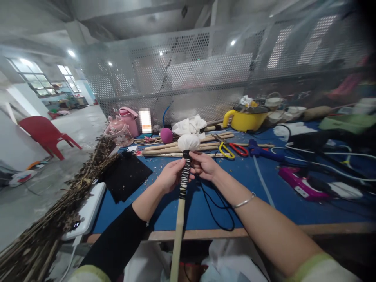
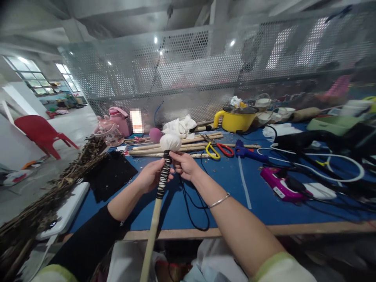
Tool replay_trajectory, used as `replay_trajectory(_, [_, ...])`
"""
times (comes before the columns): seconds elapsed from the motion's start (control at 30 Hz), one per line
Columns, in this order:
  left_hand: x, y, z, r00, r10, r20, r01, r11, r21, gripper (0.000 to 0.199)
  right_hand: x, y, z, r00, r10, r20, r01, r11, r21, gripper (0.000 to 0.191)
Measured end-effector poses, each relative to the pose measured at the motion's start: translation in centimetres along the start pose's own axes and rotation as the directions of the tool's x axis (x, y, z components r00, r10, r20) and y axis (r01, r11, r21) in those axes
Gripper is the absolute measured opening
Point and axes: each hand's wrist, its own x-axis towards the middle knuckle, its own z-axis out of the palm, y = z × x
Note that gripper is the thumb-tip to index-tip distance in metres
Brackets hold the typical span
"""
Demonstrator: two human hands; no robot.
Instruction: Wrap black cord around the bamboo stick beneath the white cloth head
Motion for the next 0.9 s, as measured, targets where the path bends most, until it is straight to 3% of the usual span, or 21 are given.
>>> replay_trajectory(0.13, [0.0, -0.6, 1.0, 0.958, 0.191, -0.214, -0.164, 0.977, 0.135, 0.038, 0.1, 0.2, 0.4, 0.997, -0.035, -0.072, 0.036, 0.999, 0.021, 0.039])
replay_trajectory(0.2, [-0.1, -0.7, 1.3, 0.925, 0.297, -0.238, -0.236, 0.938, 0.254, 0.046, 0.0, 0.4, 0.8, 0.995, -0.063, -0.083, 0.062, 0.998, -0.006, 0.038])
replay_trajectory(0.3, [-0.1, -0.4, 1.1, 0.893, 0.368, -0.258, -0.251, 0.885, 0.393, 0.046, -0.1, 0.6, 1.3, 0.993, -0.088, -0.081, 0.081, 0.993, -0.082, 0.036])
replay_trajectory(0.43, [-0.1, 0.5, 0.0, 0.912, 0.347, -0.219, -0.258, 0.899, 0.353, 0.041, -0.5, 0.1, 1.2, 0.995, -0.103, 0.009, 0.103, 0.981, -0.167, 0.032])
replay_trajectory(0.53, [-0.3, 1.1, -0.4, 0.940, 0.298, -0.168, -0.245, 0.929, 0.277, 0.039, -1.0, -0.5, 1.1, 0.994, -0.111, 0.003, 0.110, 0.982, -0.155, 0.028])
replay_trajectory(0.67, [-0.7, 1.5, -0.1, 0.958, 0.242, -0.153, -0.207, 0.954, 0.215, 0.038, -1.7, -0.9, 1.4, 0.994, -0.108, -0.002, 0.108, 0.991, -0.076, 0.026])
replay_trajectory(0.9, [-1.3, 1.6, 0.4, 0.954, 0.239, -0.178, -0.194, 0.952, 0.238, 0.040, -1.9, -0.6, 1.6, 0.997, -0.055, 0.047, 0.048, 0.989, 0.139, 0.023])
